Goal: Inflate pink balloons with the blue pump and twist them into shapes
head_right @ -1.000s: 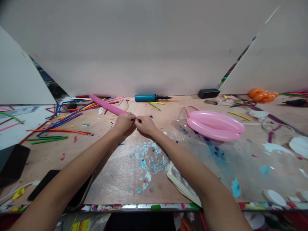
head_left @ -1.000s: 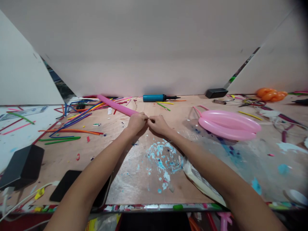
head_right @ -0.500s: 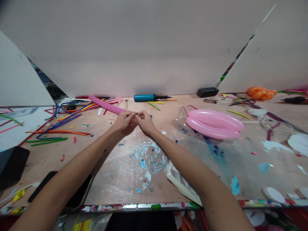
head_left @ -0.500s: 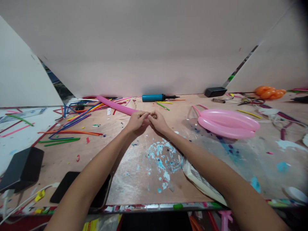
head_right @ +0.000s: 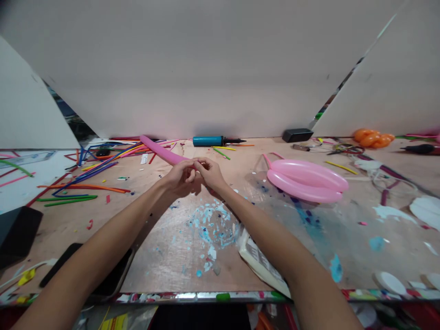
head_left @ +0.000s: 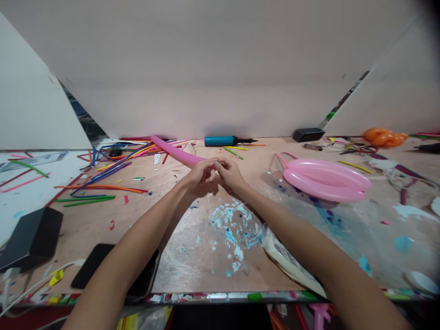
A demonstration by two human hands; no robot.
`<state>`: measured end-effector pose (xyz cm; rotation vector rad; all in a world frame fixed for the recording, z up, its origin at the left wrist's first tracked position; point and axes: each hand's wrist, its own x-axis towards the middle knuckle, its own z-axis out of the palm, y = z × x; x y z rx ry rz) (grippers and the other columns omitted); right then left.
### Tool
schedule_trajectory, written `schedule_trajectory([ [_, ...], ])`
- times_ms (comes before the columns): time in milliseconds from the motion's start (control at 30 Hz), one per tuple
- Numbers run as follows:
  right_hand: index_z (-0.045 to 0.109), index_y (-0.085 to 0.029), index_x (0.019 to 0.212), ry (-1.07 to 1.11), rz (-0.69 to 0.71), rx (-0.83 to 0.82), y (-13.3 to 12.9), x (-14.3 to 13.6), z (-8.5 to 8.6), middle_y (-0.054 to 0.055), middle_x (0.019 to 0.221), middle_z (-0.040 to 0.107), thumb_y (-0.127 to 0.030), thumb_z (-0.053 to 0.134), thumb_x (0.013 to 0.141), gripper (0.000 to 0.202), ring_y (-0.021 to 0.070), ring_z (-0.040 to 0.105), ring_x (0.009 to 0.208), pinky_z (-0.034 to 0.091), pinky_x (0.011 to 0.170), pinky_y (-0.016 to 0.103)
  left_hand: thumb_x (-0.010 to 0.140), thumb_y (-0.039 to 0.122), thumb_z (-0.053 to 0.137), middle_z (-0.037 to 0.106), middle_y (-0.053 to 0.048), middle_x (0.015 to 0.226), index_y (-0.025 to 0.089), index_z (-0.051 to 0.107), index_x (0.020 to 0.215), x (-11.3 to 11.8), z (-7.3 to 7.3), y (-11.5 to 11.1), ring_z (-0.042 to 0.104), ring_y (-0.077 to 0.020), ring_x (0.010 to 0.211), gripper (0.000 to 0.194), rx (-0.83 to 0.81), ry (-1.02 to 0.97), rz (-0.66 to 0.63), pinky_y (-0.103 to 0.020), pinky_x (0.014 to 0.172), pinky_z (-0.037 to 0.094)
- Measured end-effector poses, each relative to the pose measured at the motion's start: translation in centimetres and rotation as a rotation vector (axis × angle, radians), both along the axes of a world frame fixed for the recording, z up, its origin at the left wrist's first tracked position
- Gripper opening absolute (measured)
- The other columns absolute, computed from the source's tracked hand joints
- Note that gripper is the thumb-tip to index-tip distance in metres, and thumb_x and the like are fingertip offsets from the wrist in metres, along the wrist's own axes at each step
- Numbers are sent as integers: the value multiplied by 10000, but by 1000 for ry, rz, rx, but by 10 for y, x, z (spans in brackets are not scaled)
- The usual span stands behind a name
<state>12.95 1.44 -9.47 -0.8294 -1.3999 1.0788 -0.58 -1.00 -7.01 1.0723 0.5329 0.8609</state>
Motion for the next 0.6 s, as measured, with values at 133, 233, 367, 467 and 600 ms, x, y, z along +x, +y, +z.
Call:
schedule_trajectory([
  [133,673,-182,866,22,-5,-152,-5,0,7,-43,549,498,-526,688,742,366,81,349,430,248,405,236,768,239,459,400,75,440,208,512,1284,-2,7,-3,418,-135,351,519,44,38,-19,-299,441,482],
  [233,649,-189,797,-14,-8,-160,-4,5,12,-75,475,371,-566,699,714,389,82,288,411,203,402,243,691,177,460,427,72,464,210,432,1412,-2,11,-2,414,-105,374,721,101,161,31,-204,433,394],
  [367,610,-186,657,-141,-46,-38,1,14,19,-47,506,420,-579,688,709,404,98,344,470,255,447,254,689,138,479,417,81,470,169,386,1462,-5,16,0,358,-80,398,779,232,366,60,-178,416,258],
  [467,536,-189,575,-200,-66,118,1,16,23,-4,622,546,-495,661,743,370,126,472,611,377,569,264,696,126,509,444,81,504,158,413,1444,-9,18,2,371,-79,429,754,326,458,63,-190,439,273],
  [600,517,-188,638,-404,-102,207,-1,14,17,0,664,561,-369,532,828,264,132,507,654,405,612,257,718,140,539,551,40,592,178,535,1344,-16,14,7,469,-95,513,628,411,538,71,-203,523,367],
])
